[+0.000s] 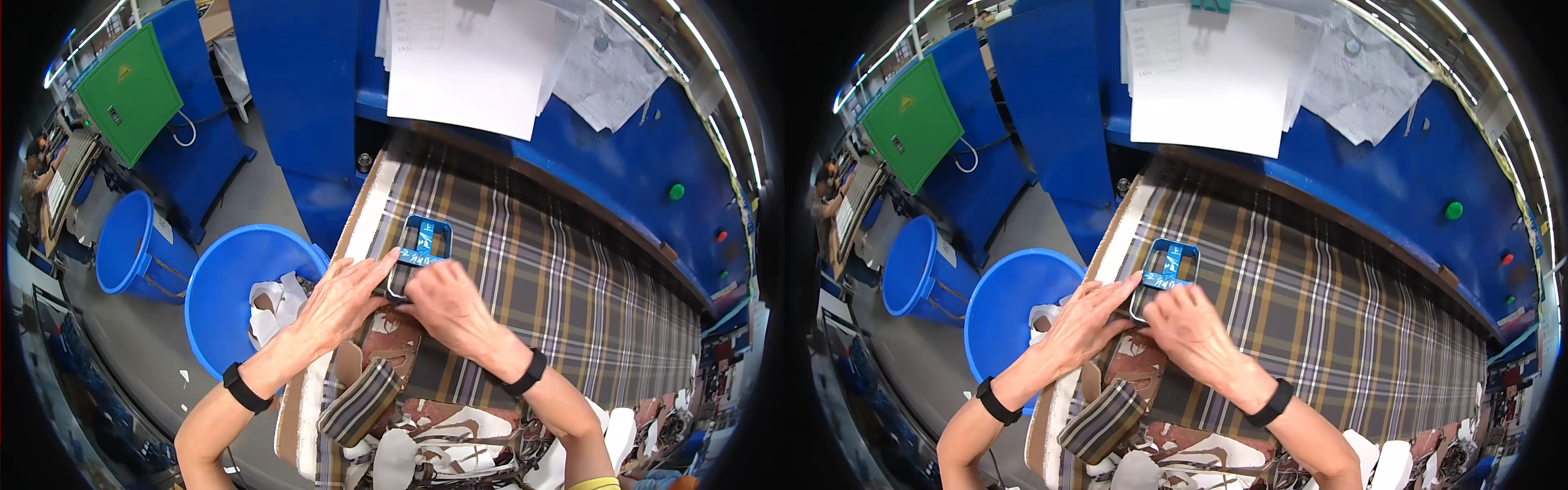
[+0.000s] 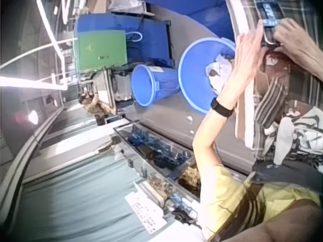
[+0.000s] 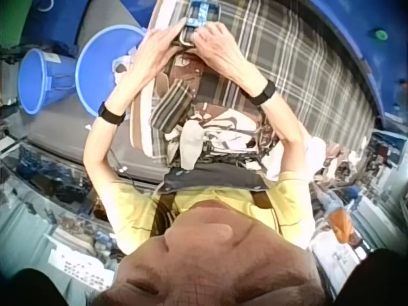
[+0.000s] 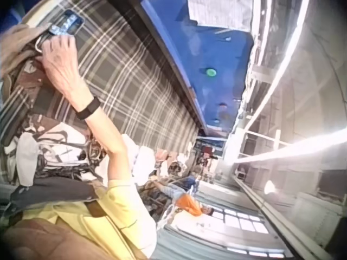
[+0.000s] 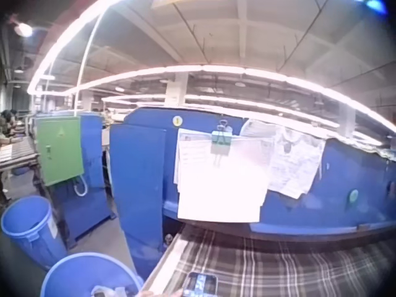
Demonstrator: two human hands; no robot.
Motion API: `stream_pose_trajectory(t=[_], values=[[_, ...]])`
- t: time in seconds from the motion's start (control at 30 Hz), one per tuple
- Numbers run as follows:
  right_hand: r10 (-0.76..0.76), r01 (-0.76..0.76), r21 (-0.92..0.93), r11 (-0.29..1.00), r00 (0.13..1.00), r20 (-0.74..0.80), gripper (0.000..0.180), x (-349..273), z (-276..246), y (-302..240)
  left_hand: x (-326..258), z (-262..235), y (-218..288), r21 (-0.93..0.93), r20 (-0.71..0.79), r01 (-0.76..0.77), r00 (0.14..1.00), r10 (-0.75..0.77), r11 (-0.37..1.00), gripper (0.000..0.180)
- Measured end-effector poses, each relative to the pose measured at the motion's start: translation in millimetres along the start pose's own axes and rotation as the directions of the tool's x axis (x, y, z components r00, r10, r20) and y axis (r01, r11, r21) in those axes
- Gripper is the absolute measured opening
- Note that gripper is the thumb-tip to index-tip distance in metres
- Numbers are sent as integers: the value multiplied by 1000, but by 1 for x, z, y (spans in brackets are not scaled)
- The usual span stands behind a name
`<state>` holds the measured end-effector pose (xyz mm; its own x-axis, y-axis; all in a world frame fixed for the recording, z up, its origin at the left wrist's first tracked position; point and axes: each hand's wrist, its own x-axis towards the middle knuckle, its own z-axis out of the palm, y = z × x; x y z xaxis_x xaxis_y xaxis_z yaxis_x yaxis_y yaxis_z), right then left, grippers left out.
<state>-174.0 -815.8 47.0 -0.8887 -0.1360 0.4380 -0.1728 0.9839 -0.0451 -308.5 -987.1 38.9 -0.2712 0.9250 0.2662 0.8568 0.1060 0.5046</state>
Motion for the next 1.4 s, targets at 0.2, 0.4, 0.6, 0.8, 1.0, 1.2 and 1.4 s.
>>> stream_pose_trajectory(t=[0.2,0.4,0.6,0.8,1.0,1.2,1.4], values=[[669,-735,390,555,673,317,55,-4,-20,26,5,9,-2,125,36,-42,999,38,991,64],[613,-627,567,534,749,252,43,-10,-3,29,5,12,-5,57,2,-61,998,61,997,59],[643,-631,595,498,729,235,51,-13,9,29,7,15,-6,-46,-25,5,1000,-6,999,59],[613,-610,619,495,750,249,47,-10,-27,6,-2,17,-16,58,6,-75,997,75,995,58],[360,-391,188,901,916,180,18,-34,-1,-12,6,19,-9,126,-72,-125,988,135,984,39],[369,-408,226,885,909,194,13,-33,1,-14,3,23,-14,96,-128,-130,982,142,987,34],[347,-415,221,883,892,291,17,-28,-7,-13,1,22,-13,50,-115,-105,987,110,993,45]])
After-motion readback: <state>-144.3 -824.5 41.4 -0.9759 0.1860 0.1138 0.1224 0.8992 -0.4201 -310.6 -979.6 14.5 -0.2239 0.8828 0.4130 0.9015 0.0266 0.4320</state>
